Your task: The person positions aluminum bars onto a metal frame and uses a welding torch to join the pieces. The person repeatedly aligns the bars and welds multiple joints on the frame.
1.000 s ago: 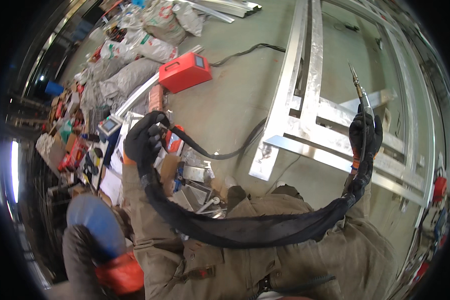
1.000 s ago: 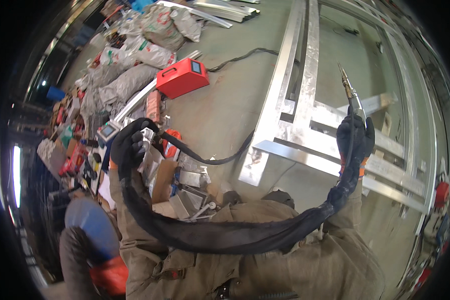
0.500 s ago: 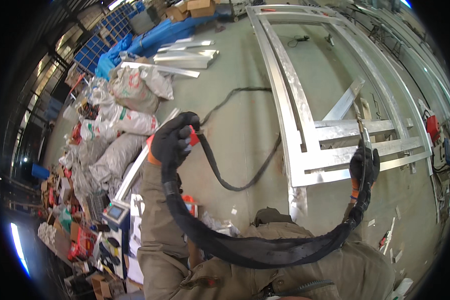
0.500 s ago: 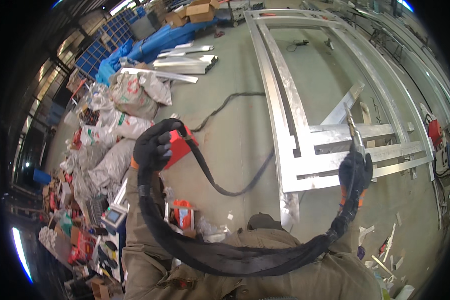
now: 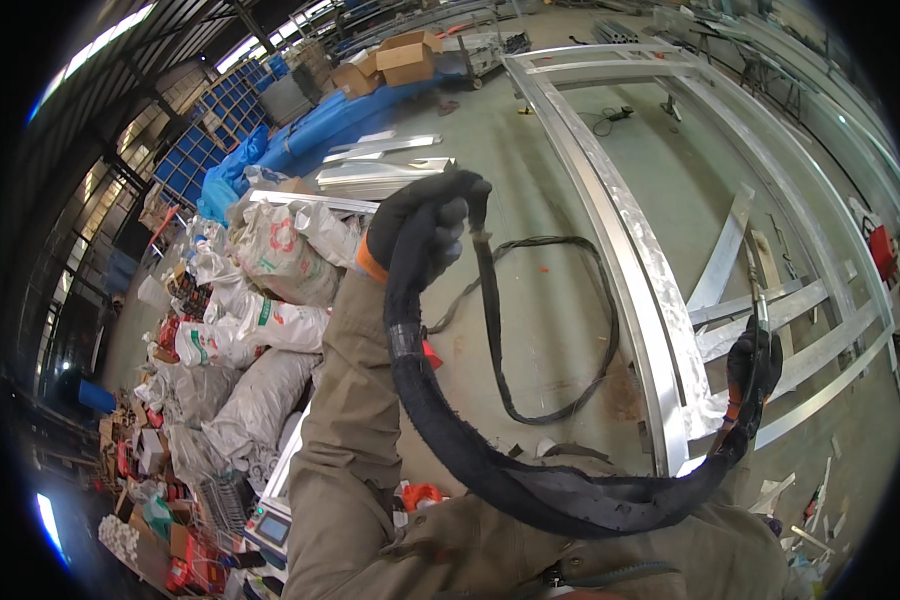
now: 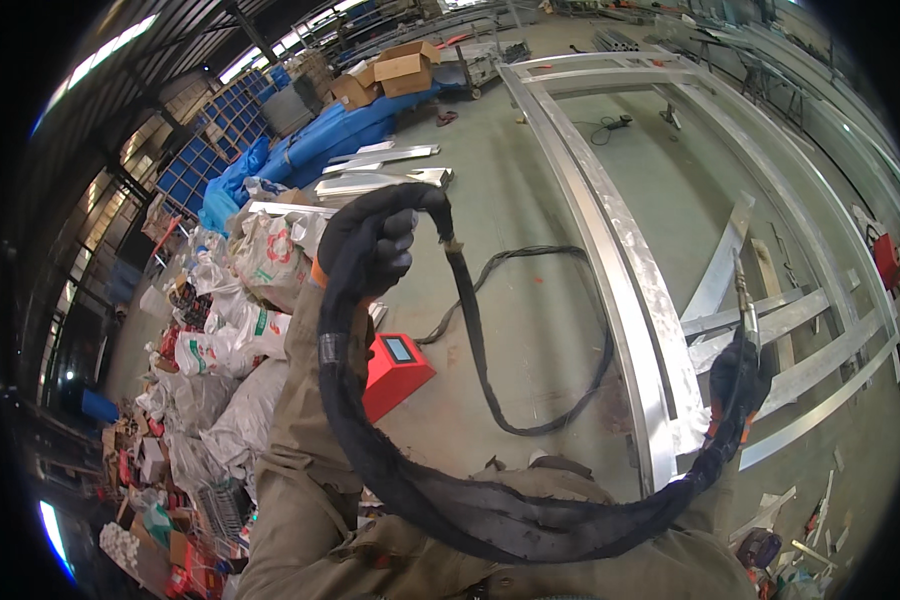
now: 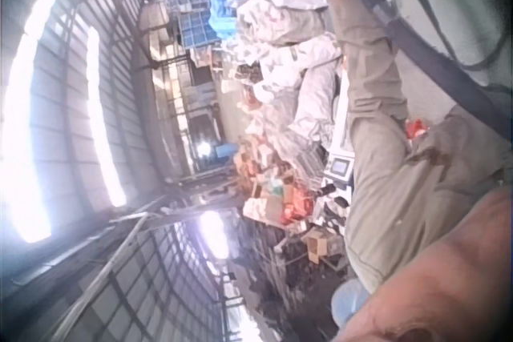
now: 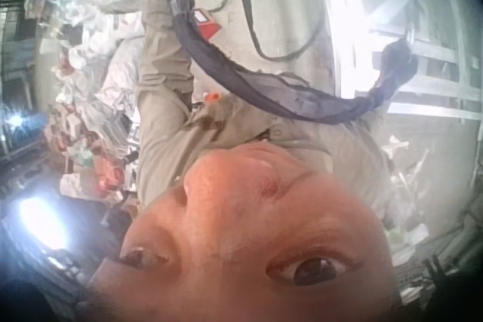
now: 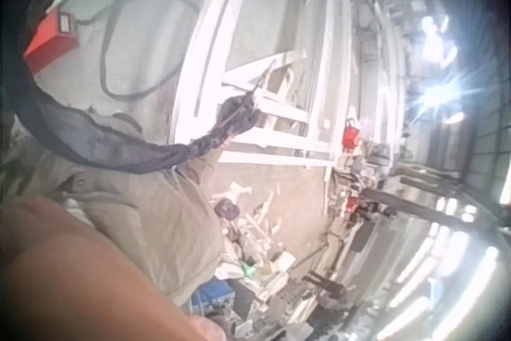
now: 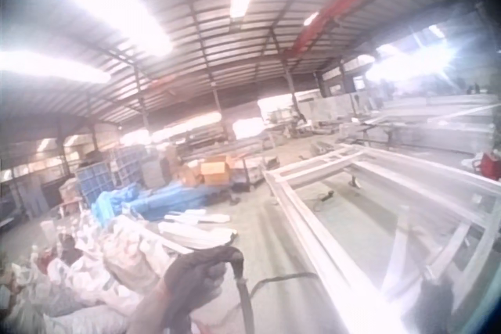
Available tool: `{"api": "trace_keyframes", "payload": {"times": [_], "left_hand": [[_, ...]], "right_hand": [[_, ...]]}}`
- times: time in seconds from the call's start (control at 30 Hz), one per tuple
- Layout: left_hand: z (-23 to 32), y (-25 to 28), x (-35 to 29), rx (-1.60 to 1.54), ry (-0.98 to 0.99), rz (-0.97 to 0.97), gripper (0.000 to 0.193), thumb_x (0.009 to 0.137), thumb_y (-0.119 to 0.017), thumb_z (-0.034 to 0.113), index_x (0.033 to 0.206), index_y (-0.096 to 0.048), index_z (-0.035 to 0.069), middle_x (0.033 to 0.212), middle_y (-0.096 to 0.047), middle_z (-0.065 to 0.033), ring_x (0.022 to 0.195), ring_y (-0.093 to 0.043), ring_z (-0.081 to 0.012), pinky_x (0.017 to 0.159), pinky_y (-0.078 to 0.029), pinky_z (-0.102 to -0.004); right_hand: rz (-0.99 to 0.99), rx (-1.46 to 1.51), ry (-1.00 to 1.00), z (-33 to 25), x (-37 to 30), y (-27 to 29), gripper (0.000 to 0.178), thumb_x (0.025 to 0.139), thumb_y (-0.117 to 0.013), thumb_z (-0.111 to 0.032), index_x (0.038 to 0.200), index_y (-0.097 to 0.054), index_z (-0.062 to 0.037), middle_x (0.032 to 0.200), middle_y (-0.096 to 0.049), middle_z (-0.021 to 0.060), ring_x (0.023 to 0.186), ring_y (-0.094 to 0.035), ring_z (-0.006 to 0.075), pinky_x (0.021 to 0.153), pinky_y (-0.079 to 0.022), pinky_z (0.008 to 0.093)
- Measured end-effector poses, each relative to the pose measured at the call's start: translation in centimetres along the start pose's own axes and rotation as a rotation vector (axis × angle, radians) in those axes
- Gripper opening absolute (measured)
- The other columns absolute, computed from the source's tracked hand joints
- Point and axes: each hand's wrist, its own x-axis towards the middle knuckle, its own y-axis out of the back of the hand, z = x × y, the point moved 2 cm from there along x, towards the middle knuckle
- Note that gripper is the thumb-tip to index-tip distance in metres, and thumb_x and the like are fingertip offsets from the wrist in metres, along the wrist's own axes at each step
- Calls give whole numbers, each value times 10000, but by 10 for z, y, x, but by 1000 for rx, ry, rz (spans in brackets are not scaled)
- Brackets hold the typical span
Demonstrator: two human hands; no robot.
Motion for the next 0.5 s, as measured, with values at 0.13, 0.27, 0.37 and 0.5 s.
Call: {"api": "trace_keyframes", "payload": {"times": [0.13,0.27,0.37,0.5], "left_hand": [[48,43,50,51,-154,-78,427,1103,-521,272,1375,-603,-47,852,-646,5,614,-643,-113,520,-550,-262],[102,88,102,21,-263,-313,522,1107,-484,249,1488,-432,-103,921,-583,-37,636,-556,-91,563,-492,-265],[151,129,147,43,-291,-508,634,1124,-436,279,1561,-287,-156,921,-562,-41,642,-520,-75,584,-462,-270],[216,197,204,53,-395,-532,542,1145,-400,338,1433,-420,-121,933,-590,-47,658,-567,-95,605,-486,-285]], "right_hand": [[105,-6,15,57,43,-16,520,1060,-579,-296,1335,-473,133,872,-585,37,756,-578,144,731,-526,305],[18,-88,46,88,70,-17,459,1047,-605,-266,1329,-503,82,839,-546,14,717,-546,123,732,-518,290],[-67,32,105,107,94,-3,546,1059,-568,-170,1498,-372,87,917,-576,59,867,-608,173,861,-533,374],[-34,-104,251,154,135,10,446,1048,-604,-195,1377,-439,58,904,-591,58,842,-616,167,845,-541,357]]}}
